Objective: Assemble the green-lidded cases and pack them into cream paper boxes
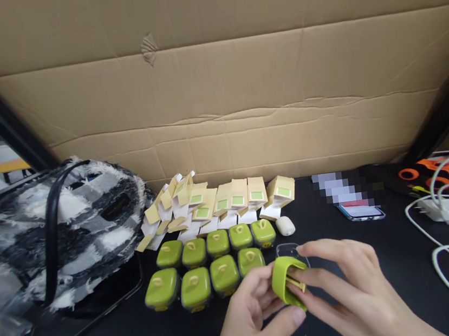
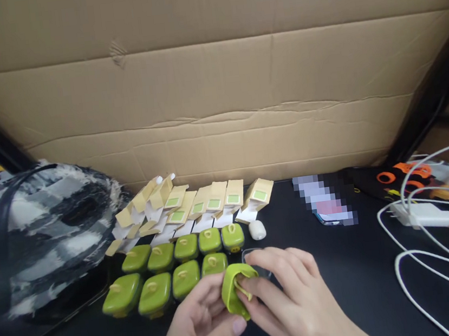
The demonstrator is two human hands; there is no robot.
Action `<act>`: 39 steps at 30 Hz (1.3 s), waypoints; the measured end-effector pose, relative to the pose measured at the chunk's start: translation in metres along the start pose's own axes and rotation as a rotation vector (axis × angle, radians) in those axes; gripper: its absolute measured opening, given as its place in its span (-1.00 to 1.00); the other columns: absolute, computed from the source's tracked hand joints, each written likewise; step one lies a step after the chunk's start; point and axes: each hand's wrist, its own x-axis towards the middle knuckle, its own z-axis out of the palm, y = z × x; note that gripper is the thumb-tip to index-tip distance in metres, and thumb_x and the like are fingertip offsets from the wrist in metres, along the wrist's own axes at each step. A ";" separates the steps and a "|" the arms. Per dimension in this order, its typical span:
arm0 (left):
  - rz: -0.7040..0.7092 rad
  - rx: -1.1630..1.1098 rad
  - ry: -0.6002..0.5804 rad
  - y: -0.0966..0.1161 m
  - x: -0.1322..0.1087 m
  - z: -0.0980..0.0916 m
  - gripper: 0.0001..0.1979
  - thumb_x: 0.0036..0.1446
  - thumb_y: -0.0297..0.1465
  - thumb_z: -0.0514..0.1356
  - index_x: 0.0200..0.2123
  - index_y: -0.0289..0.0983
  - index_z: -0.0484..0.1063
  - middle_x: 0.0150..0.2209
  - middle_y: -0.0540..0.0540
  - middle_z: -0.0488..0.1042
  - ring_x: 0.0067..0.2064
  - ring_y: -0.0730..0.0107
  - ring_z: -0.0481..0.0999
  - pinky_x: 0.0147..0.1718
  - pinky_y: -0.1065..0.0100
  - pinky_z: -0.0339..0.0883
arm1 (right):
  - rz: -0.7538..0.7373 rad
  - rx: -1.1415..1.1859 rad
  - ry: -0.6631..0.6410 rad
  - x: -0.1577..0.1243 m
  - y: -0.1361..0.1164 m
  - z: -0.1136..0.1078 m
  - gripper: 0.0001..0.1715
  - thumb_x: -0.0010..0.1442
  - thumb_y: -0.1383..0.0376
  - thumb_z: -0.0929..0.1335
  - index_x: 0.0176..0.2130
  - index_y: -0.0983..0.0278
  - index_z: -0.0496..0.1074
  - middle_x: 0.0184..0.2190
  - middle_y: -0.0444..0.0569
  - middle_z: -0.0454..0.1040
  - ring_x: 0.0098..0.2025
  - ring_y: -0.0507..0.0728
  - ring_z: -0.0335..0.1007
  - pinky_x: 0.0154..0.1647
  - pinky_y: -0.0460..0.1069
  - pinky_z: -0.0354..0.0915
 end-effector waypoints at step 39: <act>-0.022 0.011 0.009 0.000 -0.002 0.002 -0.56 0.07 -0.33 0.31 0.06 -0.16 0.45 0.04 -0.13 0.52 0.09 0.14 0.46 0.15 0.15 0.24 | -0.016 0.052 -0.146 0.001 -0.001 0.003 -0.82 0.29 0.41 0.25 -0.29 0.25 0.42 -0.32 0.02 0.56 -0.30 0.10 0.54 -0.33 -0.04 0.42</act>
